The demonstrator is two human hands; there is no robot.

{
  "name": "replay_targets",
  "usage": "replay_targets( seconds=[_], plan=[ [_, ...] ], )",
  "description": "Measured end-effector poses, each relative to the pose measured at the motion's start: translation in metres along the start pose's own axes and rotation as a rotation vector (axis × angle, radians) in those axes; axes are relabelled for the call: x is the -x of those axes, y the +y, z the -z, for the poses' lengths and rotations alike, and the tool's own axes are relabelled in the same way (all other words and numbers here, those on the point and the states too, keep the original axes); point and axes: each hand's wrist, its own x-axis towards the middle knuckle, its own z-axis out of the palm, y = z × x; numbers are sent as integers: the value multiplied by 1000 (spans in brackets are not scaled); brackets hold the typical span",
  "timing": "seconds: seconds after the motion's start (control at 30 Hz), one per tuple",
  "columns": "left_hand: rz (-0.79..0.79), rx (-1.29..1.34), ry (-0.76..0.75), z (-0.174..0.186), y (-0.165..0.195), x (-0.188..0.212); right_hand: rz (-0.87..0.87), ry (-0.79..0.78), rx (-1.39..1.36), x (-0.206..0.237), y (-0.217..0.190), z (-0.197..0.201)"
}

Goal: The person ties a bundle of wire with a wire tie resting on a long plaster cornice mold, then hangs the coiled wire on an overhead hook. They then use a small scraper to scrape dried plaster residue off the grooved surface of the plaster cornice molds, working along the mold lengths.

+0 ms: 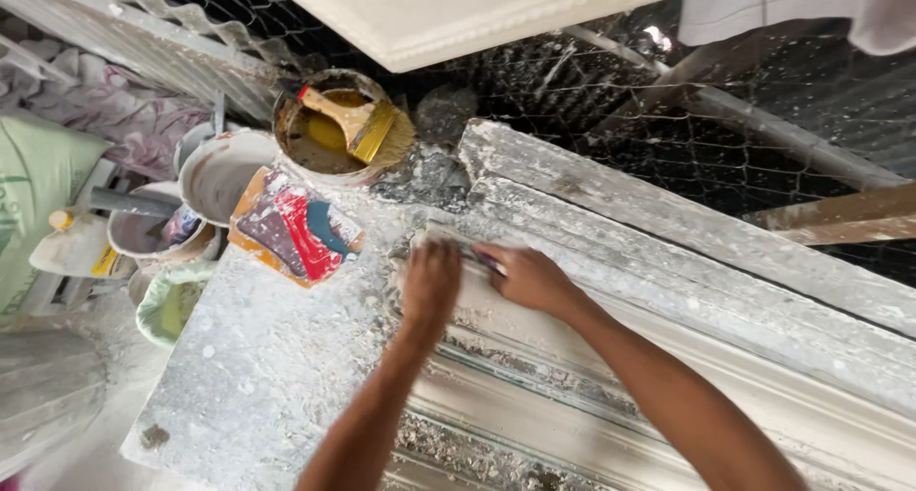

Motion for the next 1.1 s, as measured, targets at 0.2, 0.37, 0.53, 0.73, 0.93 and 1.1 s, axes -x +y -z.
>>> replay_targets(
  seconds=[0.2, 0.37, 0.53, 0.73, 0.93, 1.1],
  plan=[
    [-13, -51, -187, -7, 28, -11, -49, -45, 71, 19, 3, 24],
    [127, 58, -208, 6, 6, -16, -75, -75, -13, -2, -14, 3],
    [162, 58, 87, 47, -44, -6, 152, 164, -6, -35, -45, -14],
    [655, 1127, 142, 45, 17, 54, 188, 147, -191, 44, -64, -49],
    [730, 606, -180, 55, -47, 123, 261, 214, -240, 18, -71, -74],
    [332, 199, -302, 68, -66, 128, 74, 160, 162, -63, -118, -66]
  ],
)
